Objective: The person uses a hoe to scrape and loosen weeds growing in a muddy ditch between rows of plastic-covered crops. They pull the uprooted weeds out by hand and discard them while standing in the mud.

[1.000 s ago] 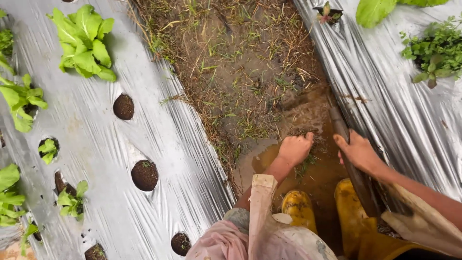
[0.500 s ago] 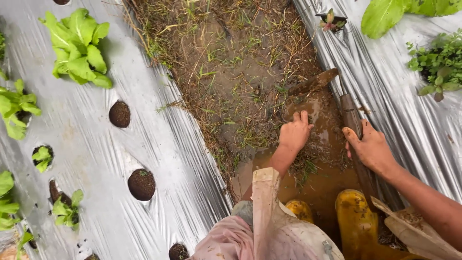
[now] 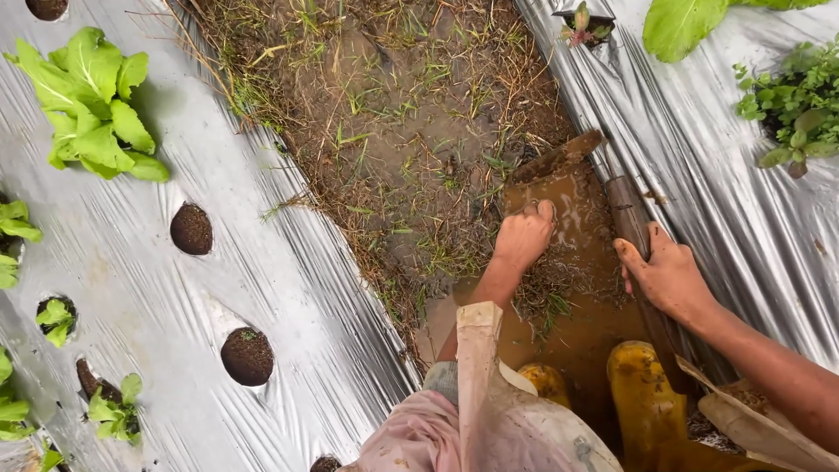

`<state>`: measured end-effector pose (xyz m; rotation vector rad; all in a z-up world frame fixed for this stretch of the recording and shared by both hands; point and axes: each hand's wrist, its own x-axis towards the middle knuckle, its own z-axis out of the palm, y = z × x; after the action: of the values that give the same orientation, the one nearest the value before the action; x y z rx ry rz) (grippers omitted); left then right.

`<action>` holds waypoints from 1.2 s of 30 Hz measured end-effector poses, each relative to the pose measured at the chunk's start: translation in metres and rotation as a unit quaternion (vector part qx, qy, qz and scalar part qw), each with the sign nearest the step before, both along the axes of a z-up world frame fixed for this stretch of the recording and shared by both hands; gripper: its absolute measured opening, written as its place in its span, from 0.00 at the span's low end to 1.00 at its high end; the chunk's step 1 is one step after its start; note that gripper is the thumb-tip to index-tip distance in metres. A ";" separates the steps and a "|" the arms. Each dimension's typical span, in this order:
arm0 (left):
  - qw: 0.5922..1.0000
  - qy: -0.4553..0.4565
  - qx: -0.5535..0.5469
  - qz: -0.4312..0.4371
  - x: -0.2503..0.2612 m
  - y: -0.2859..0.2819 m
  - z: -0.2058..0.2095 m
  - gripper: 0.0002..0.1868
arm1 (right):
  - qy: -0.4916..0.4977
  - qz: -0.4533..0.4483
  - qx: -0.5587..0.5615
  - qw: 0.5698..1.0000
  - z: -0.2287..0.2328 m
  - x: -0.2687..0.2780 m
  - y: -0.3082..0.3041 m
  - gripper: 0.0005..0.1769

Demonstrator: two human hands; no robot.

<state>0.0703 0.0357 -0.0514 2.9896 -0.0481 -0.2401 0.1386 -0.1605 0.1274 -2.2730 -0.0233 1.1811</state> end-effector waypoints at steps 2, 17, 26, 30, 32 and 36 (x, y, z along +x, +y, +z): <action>1.000 -0.004 -0.024 -0.001 -0.003 0.002 -0.001 0.02 | 0.008 0.011 -0.019 1.000 0.006 -0.001 0.001 0.20; 0.991 -0.067 -0.086 0.073 -0.064 0.008 0.033 0.16 | -0.004 0.028 -0.064 0.998 0.018 -0.023 -0.012 0.21; 0.980 0.048 -0.120 0.150 -0.040 0.008 0.051 0.16 | 0.010 0.057 -0.100 0.993 0.032 -0.037 -0.022 0.22; 0.983 0.035 -0.112 0.141 -0.040 0.007 0.045 0.17 | 0.012 0.068 -0.114 0.991 0.048 -0.027 -0.016 0.26; 0.986 0.028 -0.094 0.135 -0.044 0.005 0.038 0.18 | -0.009 0.024 -0.090 0.996 0.056 -0.025 -0.010 0.29; 0.983 0.079 -0.094 0.137 -0.046 0.008 0.033 0.20 | 0.014 0.073 -0.102 0.992 0.038 -0.030 -0.019 0.22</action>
<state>0.0239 0.0433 -0.0182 2.7368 0.3358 -0.4137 0.1091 -0.1799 0.1658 -2.4670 -0.0626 1.3441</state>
